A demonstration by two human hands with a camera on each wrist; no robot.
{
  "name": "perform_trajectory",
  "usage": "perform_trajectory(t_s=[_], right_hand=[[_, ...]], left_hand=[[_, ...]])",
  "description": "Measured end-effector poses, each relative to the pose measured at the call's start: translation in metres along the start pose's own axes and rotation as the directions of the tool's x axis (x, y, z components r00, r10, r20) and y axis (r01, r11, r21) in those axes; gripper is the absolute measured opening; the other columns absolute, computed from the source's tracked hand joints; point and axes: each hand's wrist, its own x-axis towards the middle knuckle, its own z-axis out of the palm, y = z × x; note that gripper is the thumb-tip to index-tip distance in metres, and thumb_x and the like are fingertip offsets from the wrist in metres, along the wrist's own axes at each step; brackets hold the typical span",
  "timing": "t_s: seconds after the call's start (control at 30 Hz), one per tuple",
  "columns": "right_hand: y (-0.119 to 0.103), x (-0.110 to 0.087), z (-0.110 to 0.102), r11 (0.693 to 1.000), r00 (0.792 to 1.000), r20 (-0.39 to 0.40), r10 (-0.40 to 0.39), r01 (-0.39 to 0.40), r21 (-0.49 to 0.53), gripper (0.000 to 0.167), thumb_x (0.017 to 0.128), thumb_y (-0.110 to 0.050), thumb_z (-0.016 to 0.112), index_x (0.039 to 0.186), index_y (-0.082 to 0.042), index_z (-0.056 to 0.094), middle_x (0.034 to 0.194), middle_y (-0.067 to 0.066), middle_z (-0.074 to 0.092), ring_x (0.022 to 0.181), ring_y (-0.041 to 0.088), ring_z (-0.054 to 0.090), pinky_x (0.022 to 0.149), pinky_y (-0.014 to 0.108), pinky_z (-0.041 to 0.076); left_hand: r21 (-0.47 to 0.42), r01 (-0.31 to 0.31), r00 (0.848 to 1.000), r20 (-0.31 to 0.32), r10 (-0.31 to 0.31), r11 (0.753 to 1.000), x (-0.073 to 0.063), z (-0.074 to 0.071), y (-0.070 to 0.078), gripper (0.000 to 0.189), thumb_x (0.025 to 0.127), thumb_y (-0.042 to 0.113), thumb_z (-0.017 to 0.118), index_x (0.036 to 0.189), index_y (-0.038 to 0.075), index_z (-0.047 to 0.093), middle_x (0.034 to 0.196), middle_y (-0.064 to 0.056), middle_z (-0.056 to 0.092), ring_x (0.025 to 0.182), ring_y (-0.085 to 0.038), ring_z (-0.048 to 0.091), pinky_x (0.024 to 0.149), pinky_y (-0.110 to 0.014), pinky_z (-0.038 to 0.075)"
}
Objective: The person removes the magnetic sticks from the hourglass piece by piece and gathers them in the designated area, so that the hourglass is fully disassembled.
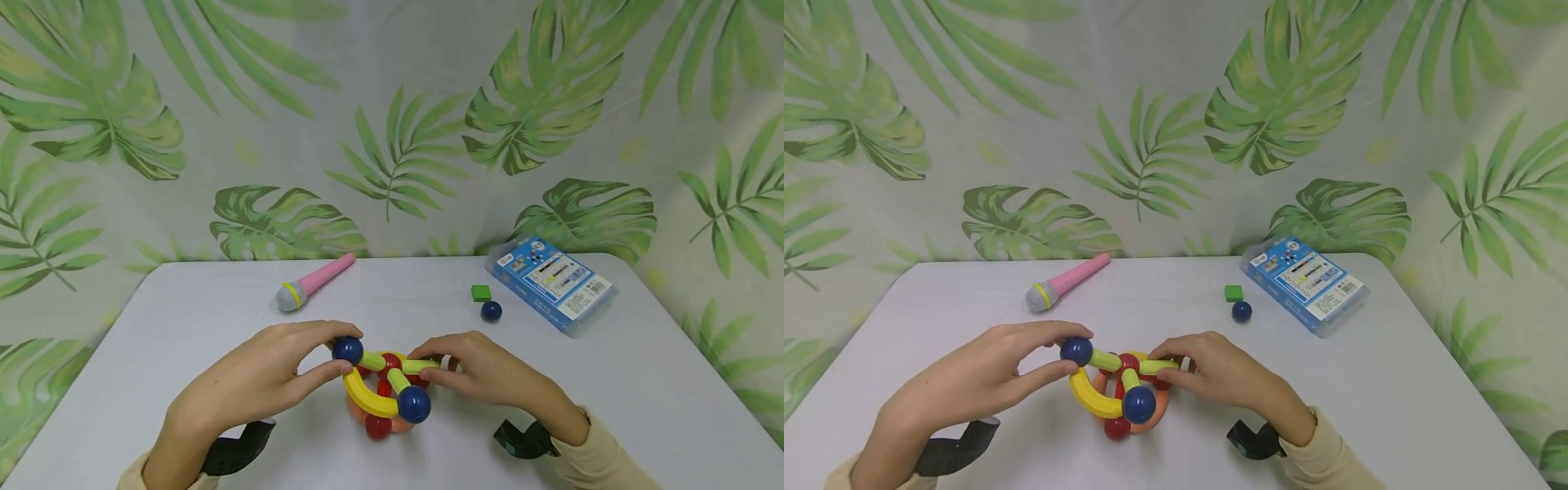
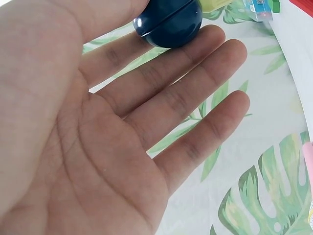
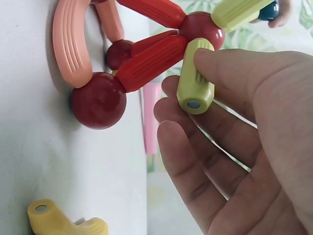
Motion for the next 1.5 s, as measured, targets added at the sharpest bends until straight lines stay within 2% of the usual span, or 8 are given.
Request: perform_trajectory(t_s=[0.17,0.33,0.63,0.77,1.03,1.2,1.5], right_hand=[[0.004,0.002,0.001,1.0,0.999,0.027,0.019,-0.019,0.002,0.029,0.1,-0.031,0.07,0.125,-0.018,0.072,0.116,-0.005,0.075,0.093,0.002,0.064,0.078,0.022,0.057],[0.008,0.003,0.003,0.998,0.996,0.072,0.056,-0.053,-0.045,0.027,0.099,-0.029,0.072,0.123,-0.016,0.073,0.11,-0.006,0.076,0.089,0.001,0.063,0.077,0.02,0.056],[0.011,0.003,0.003,0.996,0.996,0.057,0.069,-0.065,-0.068,0.025,0.098,-0.025,0.074,0.121,-0.015,0.072,0.105,-0.008,0.074,0.09,0.002,0.063,0.076,0.019,0.056],[0.012,0.002,0.001,0.996,0.997,0.043,0.067,-0.065,-0.061,0.027,0.097,-0.022,0.074,0.124,-0.017,0.07,0.109,-0.008,0.074,0.091,0.003,0.063,0.076,0.02,0.057],[0.012,0.001,-0.002,0.997,0.998,0.014,0.057,-0.056,-0.057,0.042,0.099,-0.016,0.07,0.141,-0.016,0.061,0.115,-0.007,0.073,0.098,0.007,0.066,0.081,0.024,0.057],[0.014,0.0,-0.004,0.996,0.997,0.001,0.074,-0.074,-0.056,0.043,0.099,-0.014,0.07,0.141,-0.016,0.061,0.125,-0.007,0.071,0.102,0.008,0.066,0.085,0.025,0.058],[0.02,-0.004,-0.008,0.997,0.997,-0.018,0.075,-0.076,-0.033,0.048,0.096,-0.007,0.071,0.142,-0.014,0.059,0.131,0.0,0.069,0.103,0.014,0.067,0.082,0.022,0.057]], left_hand=[[0.005,0.008,1.0,0.001,-0.008,1.0,0.0,0.0,0.0,0.033,0.103,0.044,0.06,0.133,0.03,0.063,0.113,0.02,0.069,0.106,0.002,0.064,0.095,-0.035,0.056],[0.009,0.022,1.0,0.002,-0.022,1.0,-0.001,0.0,-0.001,0.033,0.103,0.045,0.06,0.133,0.03,0.063,0.113,0.021,0.069,0.106,0.002,0.064,0.095,-0.037,0.057],[0.008,0.015,1.0,-0.002,-0.015,1.0,-0.001,0.0,-0.001,0.033,0.103,0.046,0.058,0.133,0.031,0.063,0.113,0.021,0.069,0.105,0.002,0.064,0.094,-0.034,0.057],[0.009,0.011,1.0,-0.002,-0.011,1.0,0.0,-0.001,-0.001,0.033,0.103,0.046,0.058,0.133,0.031,0.063,0.113,0.021,0.069,0.105,0.002,0.064,0.094,-0.034,0.056],[0.018,0.02,1.0,0.002,-0.02,1.0,0.0,-0.002,0.001,0.034,0.103,0.045,0.06,0.134,0.03,0.063,0.113,0.02,0.069,0.105,0.001,0.064,0.094,-0.036,0.057],[0.014,0.021,1.0,0.003,-0.021,1.0,0.0,-0.002,0.001,0.034,0.103,0.045,0.061,0.133,0.029,0.063,0.113,0.02,0.069,0.106,0.002,0.064,0.095,-0.036,0.057],[0.014,0.018,1.0,0.0,-0.018,1.0,0.0,-0.001,0.001,0.034,0.103,0.043,0.061,0.133,0.029,0.063,0.114,0.02,0.069,0.106,0.002,0.064,0.095,-0.035,0.057]])
